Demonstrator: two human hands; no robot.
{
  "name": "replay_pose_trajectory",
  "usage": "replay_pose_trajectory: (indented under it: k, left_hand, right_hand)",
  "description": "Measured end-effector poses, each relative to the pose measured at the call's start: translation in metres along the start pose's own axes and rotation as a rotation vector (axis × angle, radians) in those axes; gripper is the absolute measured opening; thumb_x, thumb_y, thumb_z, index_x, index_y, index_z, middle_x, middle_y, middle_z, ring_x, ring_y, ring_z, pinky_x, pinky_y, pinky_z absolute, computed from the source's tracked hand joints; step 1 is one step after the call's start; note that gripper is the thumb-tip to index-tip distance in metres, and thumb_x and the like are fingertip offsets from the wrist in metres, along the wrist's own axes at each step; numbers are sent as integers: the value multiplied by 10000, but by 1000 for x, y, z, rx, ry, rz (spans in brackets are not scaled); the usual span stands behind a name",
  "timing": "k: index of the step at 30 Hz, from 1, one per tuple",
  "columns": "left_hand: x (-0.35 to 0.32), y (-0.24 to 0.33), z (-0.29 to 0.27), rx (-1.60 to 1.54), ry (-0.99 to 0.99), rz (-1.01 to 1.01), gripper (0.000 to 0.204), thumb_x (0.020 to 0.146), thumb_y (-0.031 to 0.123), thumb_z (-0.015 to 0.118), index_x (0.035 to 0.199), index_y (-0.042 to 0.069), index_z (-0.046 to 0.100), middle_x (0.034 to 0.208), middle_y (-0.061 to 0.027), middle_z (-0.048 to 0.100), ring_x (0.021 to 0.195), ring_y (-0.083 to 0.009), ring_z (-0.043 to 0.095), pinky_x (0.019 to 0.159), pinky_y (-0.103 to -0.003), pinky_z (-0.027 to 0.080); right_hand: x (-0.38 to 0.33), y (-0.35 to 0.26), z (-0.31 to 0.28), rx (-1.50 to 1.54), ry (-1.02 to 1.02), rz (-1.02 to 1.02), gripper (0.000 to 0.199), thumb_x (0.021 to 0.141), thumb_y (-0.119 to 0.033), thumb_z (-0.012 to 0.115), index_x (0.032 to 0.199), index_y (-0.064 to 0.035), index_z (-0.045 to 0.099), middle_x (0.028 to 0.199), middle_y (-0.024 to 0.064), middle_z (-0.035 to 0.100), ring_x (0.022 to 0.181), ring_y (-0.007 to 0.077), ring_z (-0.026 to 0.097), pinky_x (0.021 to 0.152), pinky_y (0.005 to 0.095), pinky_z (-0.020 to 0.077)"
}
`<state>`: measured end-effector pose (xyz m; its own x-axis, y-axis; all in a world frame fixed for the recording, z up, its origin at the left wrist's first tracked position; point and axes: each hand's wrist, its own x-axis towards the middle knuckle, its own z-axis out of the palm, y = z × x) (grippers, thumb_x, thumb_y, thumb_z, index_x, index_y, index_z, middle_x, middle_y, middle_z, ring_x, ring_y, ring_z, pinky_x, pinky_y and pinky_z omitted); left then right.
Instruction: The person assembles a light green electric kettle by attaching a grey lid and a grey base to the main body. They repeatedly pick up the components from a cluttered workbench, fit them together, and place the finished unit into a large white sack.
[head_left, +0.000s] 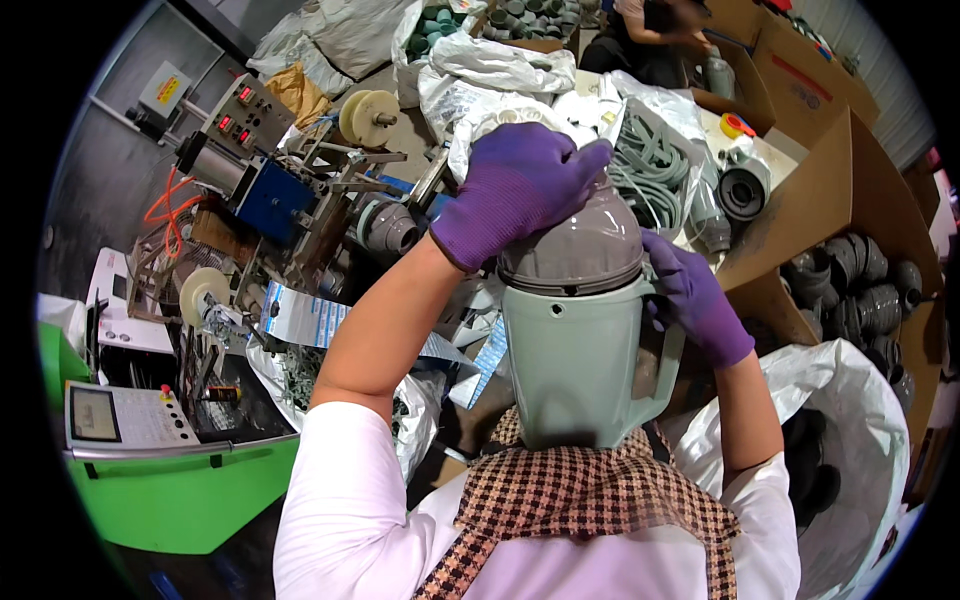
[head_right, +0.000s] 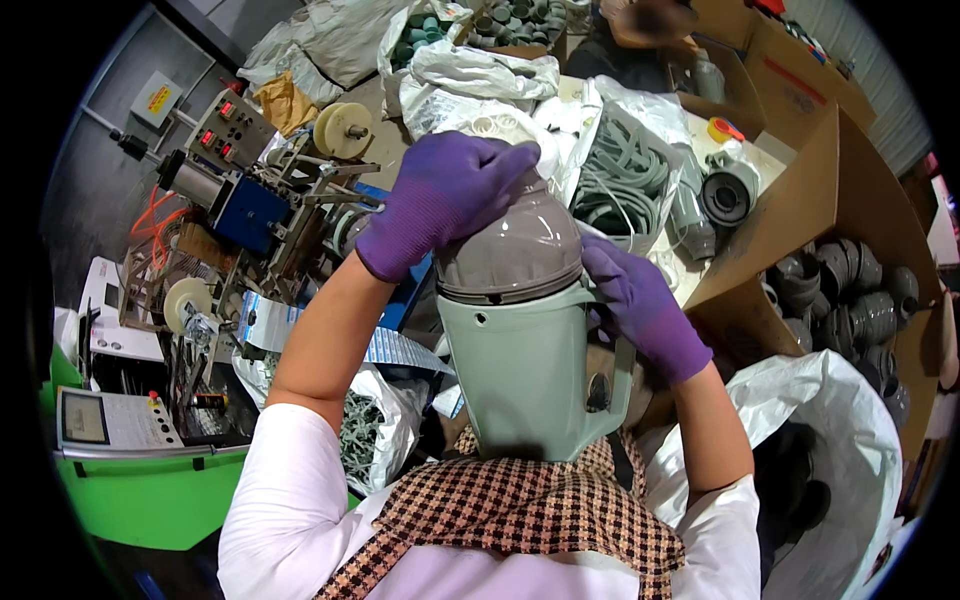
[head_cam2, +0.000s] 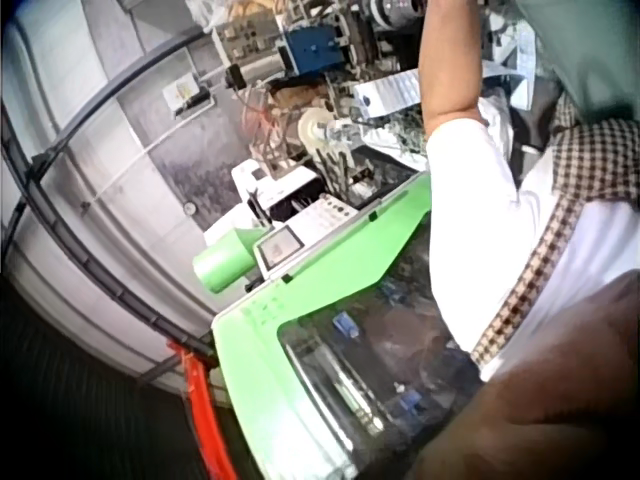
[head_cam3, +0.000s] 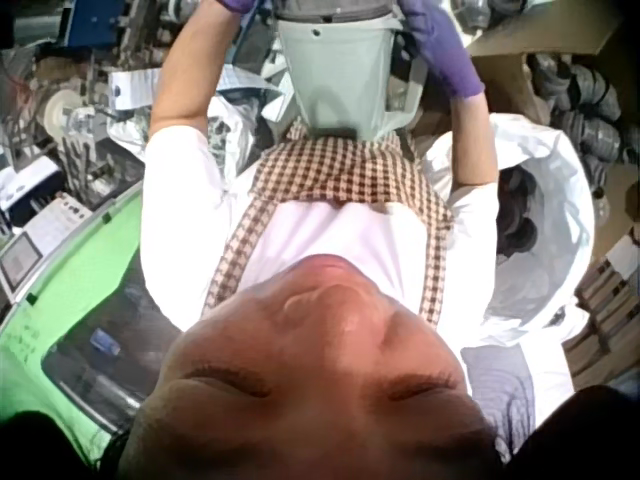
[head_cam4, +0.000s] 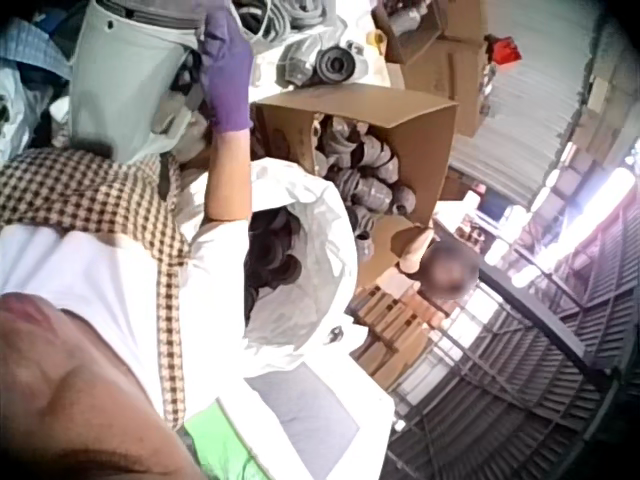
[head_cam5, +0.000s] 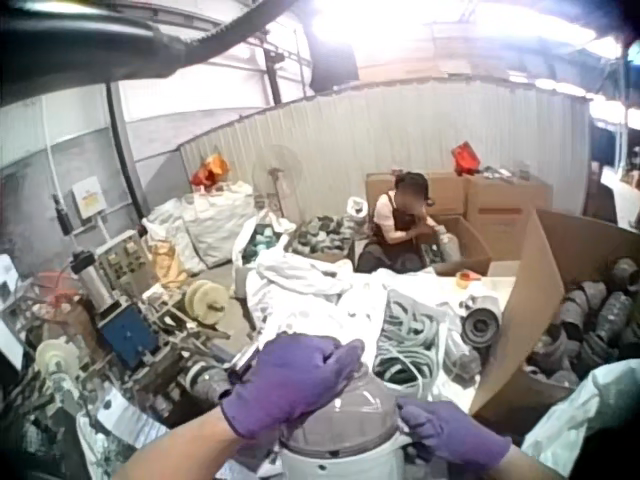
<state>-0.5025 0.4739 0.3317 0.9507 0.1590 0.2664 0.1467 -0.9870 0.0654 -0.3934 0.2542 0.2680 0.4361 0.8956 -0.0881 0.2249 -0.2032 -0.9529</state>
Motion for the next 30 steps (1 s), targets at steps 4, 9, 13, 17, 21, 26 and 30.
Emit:
replay_pose_trajectory:
  k: [4, 9, 13, 17, 21, 26, 30]
  left_hand:
    - [10, -1, 18, -59, 53, -7, 216, 931, 355, 567, 981, 177, 678, 733, -126, 673, 652, -348, 644, 612, -424, 518]
    - [18, 29, 6, -246, 59, -185, 524, 924, 503, 526, 704, 63, 707, 642, -177, 639, 626, -383, 629, 633, -463, 505]
    - [20, 41, 12, -257, -42, -293, 425, 953, 444, 520, 813, 91, 710, 756, -159, 670, 645, -372, 612, 627, -427, 487]
    - [17, 36, 41, -219, 42, -199, 325, 948, 375, 559, 852, 92, 688, 737, -162, 657, 637, -377, 602, 601, -422, 471]
    - [30, 43, 51, -274, -11, -161, 264, 948, 328, 571, 868, 101, 681, 734, -157, 657, 656, -377, 611, 592, -424, 471]
    - [36, 53, 49, -415, -34, -212, 186, 902, 260, 597, 974, 122, 698, 851, -148, 701, 683, -341, 646, 613, -405, 498]
    - [58, 69, 74, -552, -68, -102, 282, 923, 226, 564, 881, -19, 698, 745, -175, 680, 619, -213, 622, 627, -362, 481]
  right_hand:
    - [-6, 2, -20, -26, -72, 1, 494, 806, 37, 479, 1285, -54, 561, 858, 42, 624, 567, 78, 492, 511, 243, 449]
    - [-2, 3, -36, 10, -93, 39, 328, 969, -147, 429, 1246, -62, 583, 815, 5, 585, 557, 55, 476, 510, 222, 430]
    - [5, 41, -39, -71, -77, -64, 372, 1029, -291, 406, 1262, -53, 571, 914, 61, 606, 706, 147, 523, 626, 263, 436]
    - [24, 49, -52, -265, -98, -74, 460, 1040, -362, 414, 1332, -20, 512, 1130, 176, 652, 1055, 301, 624, 942, 372, 477]
    - [61, 38, -40, -416, 390, -266, 540, 1024, -316, 465, 1445, -12, 314, 1294, 211, 544, 1173, 295, 560, 1014, 377, 434]
    - [82, 70, -71, 73, -48, -211, 612, 1024, -273, 439, 1552, -60, 214, 1547, 190, 312, 1403, 314, 342, 1154, 408, 263]
    - [91, 150, -63, 45, -525, -192, 611, 1052, -367, 304, 1588, -143, 116, 1641, 111, 123, 1490, 260, 146, 1219, 406, 138]
